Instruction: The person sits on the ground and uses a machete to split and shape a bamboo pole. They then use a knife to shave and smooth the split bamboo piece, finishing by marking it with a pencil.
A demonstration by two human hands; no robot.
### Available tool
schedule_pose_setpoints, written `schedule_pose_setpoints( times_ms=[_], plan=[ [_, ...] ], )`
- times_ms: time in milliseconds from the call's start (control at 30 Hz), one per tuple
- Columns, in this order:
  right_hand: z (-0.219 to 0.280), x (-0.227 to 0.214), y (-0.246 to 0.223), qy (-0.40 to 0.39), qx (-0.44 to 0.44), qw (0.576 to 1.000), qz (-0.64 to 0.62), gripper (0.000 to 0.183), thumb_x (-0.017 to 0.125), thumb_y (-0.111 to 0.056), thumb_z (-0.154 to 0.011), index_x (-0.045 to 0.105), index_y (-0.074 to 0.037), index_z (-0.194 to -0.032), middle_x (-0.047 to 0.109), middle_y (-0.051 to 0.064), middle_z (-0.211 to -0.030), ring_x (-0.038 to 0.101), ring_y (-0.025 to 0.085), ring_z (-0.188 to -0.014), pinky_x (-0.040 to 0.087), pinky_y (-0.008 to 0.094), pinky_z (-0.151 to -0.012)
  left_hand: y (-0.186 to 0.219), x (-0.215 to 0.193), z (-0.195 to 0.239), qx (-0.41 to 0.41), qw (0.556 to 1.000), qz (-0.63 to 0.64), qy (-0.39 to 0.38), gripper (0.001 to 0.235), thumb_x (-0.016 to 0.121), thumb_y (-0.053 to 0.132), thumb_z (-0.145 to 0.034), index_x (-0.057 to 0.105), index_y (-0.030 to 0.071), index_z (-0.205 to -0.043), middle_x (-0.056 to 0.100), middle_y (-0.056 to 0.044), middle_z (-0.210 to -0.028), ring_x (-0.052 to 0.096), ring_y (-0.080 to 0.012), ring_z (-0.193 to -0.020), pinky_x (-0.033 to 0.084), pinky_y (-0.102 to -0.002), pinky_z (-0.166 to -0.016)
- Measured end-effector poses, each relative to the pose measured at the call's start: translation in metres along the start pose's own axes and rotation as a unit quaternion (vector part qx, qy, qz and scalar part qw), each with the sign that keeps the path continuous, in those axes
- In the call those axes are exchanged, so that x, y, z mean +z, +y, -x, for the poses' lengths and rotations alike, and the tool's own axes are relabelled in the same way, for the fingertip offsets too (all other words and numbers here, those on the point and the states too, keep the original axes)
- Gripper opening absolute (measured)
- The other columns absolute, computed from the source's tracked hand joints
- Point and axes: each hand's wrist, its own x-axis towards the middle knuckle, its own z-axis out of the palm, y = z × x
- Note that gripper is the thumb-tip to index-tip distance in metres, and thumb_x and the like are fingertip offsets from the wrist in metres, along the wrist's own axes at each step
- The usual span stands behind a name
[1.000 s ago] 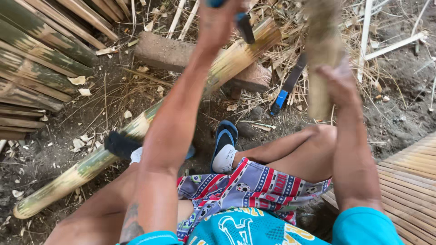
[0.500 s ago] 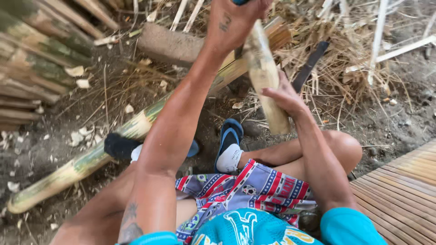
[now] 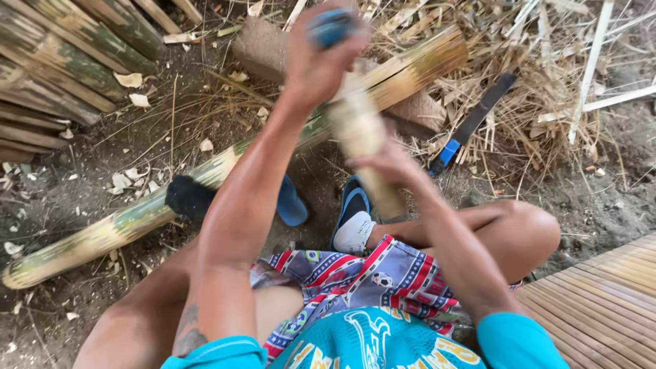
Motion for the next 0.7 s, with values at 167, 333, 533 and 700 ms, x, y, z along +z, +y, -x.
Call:
schedule_pose_setpoints(
  times_ms=[167, 333, 533, 700],
  plan=[
    [0.002, 0.093, 0.011, -0.048, -0.015, 0.998, 0.04, 0.111, 0.091, -0.027, -0.071, 0.027, 0.007, -0.155, 0.049, 0.021, -0.149, 0.045, 0.026, -0.14, 0.033, 0.037, -0.118, 0.016, -0.04, 0.004, -0.022, 0.985, -0.172, 0.006, 0.026, 0.075, 0.03, -0.102, 0.068, 0.005, -0.095, 0.066, -0.004, -0.074, 0.063, -0.0145, -0.065, 0.055, -0.033, -0.059],
    [0.019, 0.053, 0.012, -0.007, 0.049, 0.996, -0.073, 0.111, 0.085, -0.025, -0.071, 0.018, 0.002, -0.155, 0.06, 0.02, -0.137, 0.062, 0.024, -0.12, 0.052, 0.035, -0.101, 0.037, -0.124, 0.044, 0.119, 0.985, 0.05, 0.117, 0.035, 0.063, 0.039, -0.115, 0.065, 0.006, -0.104, 0.067, -0.006, -0.084, 0.066, -0.0178, -0.067, 0.058, -0.032, -0.057],
    [0.038, 0.016, 0.007, 0.146, 0.04, 0.988, -0.043, 0.093, 0.085, -0.025, -0.079, 0.031, 0.0, -0.151, 0.06, 0.015, -0.13, 0.064, 0.023, -0.113, 0.059, 0.036, -0.091, 0.042, -0.127, 0.071, 0.16, 0.926, 0.241, 0.242, 0.036, 0.064, 0.034, -0.108, 0.052, 0.004, -0.091, 0.049, -0.005, -0.066, 0.048, -0.013, -0.047, 0.043, -0.033, -0.045],
    [0.057, -0.007, 0.006, 0.186, 0.019, 0.976, -0.112, 0.087, 0.083, -0.026, -0.082, 0.033, -0.001, -0.149, 0.06, 0.021, -0.129, 0.067, 0.026, -0.104, 0.063, 0.037, -0.082, 0.02, -0.114, 0.075, 0.183, 0.9, 0.316, 0.24, 0.034, 0.064, 0.034, -0.106, 0.05, 0.006, -0.092, 0.042, -0.006, -0.067, 0.042, -0.0165, -0.047, 0.042, -0.034, -0.045]
  ],
)
